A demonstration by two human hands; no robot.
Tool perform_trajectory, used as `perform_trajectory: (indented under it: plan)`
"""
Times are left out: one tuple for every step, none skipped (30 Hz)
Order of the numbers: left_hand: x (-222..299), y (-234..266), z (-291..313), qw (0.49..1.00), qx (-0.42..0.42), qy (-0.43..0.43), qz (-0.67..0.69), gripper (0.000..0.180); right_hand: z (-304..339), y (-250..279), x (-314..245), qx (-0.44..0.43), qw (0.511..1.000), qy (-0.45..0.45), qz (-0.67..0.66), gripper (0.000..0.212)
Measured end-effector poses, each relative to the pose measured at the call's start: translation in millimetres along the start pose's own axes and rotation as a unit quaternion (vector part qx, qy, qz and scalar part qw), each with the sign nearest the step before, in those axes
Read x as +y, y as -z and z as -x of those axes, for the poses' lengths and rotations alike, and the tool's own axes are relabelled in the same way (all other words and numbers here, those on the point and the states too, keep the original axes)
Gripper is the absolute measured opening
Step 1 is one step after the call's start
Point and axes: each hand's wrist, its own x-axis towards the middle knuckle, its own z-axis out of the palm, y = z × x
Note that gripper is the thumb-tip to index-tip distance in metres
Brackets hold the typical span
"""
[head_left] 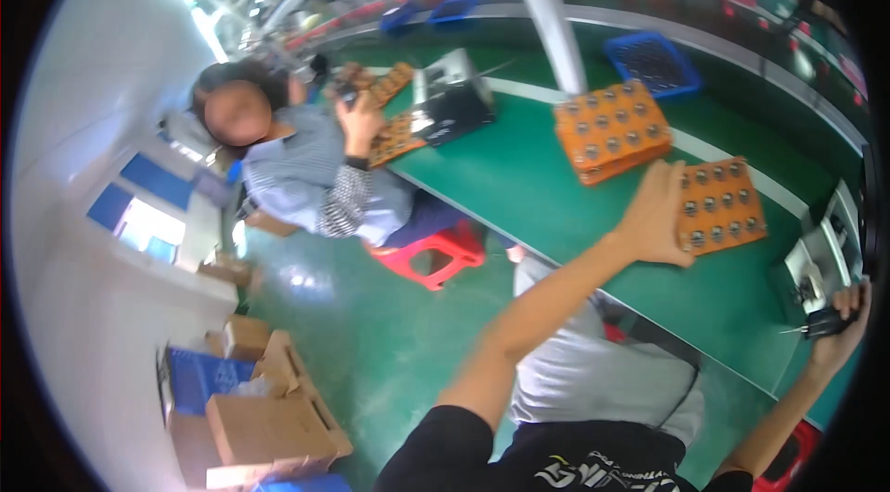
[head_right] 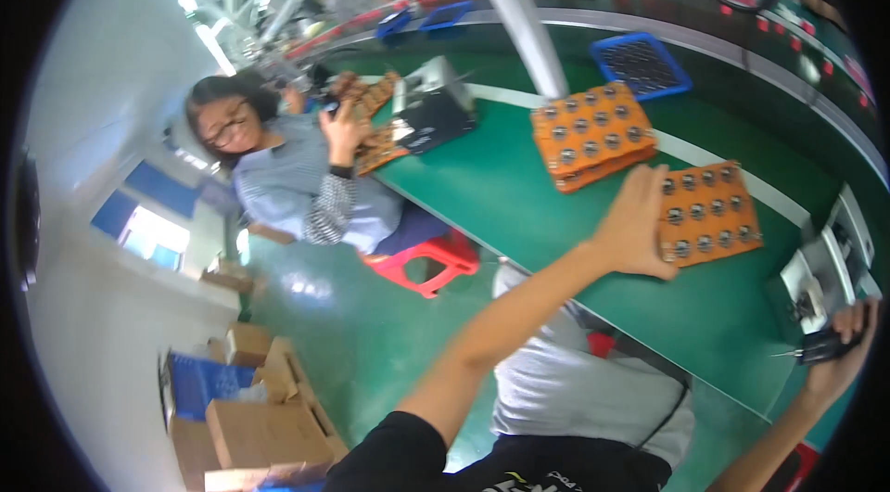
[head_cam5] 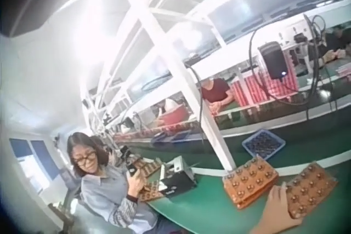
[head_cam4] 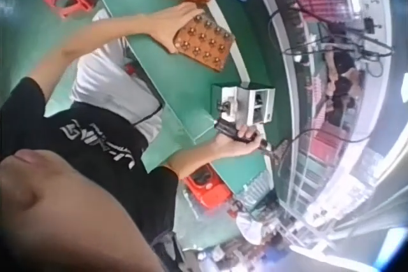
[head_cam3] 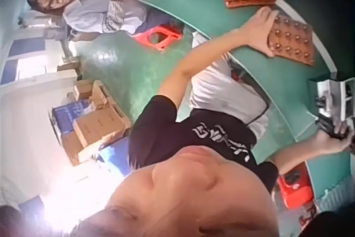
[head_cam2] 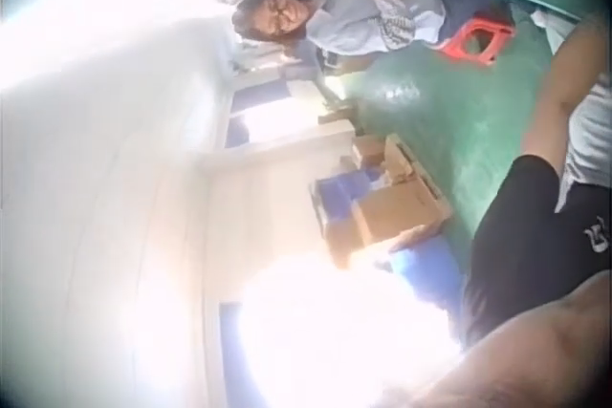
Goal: The person assembles electronic components onto circuit boards using an electric screwdriver, securing them with screws from a screw feeder.
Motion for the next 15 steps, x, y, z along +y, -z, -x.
perform_trajectory:
  plan:
    - [-2,-1,2,0.997,0.029,-0.04,0.059,0.126,22,-14,-2,0.017,1.0,-0.017,-0.019,0.01]
    - [-8,2,7,0.995,0.014,-0.069,0.064,0.116,40,-24,6,0.023,0.991,-0.085,-0.1,0.008]
    - [-24,3,24,0.994,0.02,-0.089,0.063,0.108,61,-66,29,0.092,0.989,-0.073,-0.086,0.013]
    - [-25,21,25,0.994,-0.019,-0.062,0.091,0.102,74,-106,53,0.186,0.981,-0.039,0.043,0.022]
    - [-21,29,24,0.996,-0.052,-0.018,0.072,0.104,75,-107,58,0.193,0.978,-0.066,0.041,0.026]
    - [-31,28,31,0.997,-0.063,-0.019,0.048,0.111,80,-115,61,0.218,0.971,-0.093,0.035,0.027]
    - [-43,26,43,0.994,-0.071,0.008,0.082,0.122,86,-121,69,0.266,0.953,-0.072,0.123,0.026]
    - [-43,28,40,0.992,-0.117,0.013,0.042,0.131,90,-94,67,0.235,0.963,-0.127,0.042,0.024]
    - [-39,35,39,0.989,-0.138,0.019,0.055,0.136,95,-99,69,0.274,0.948,-0.126,0.102,0.021]
    - [-31,47,37,0.986,-0.161,0.04,0.033,0.137,101,-84,71,0.248,0.952,-0.168,0.069,0.022]
    - [-27,55,38,0.982,-0.175,0.048,0.047,0.138,106,-86,75,0.257,0.947,-0.178,0.079,0.022]
    - [-24,53,37,0.979,-0.184,0.061,0.055,0.14,113,-77,76,0.247,0.95,-0.175,0.082,0.022]
    - [-26,50,36,0.978,-0.194,0.042,0.067,0.14,117,-80,78,0.241,0.954,-0.156,0.085,0.026]
    - [-26,49,35,0.977,-0.197,0.037,0.075,0.141,121,-78,80,0.241,0.953,-0.159,0.092,0.029]
    - [-25,49,32,0.976,-0.199,0.035,0.079,0.143,125,-77,81,0.234,0.953,-0.163,0.104,0.029]
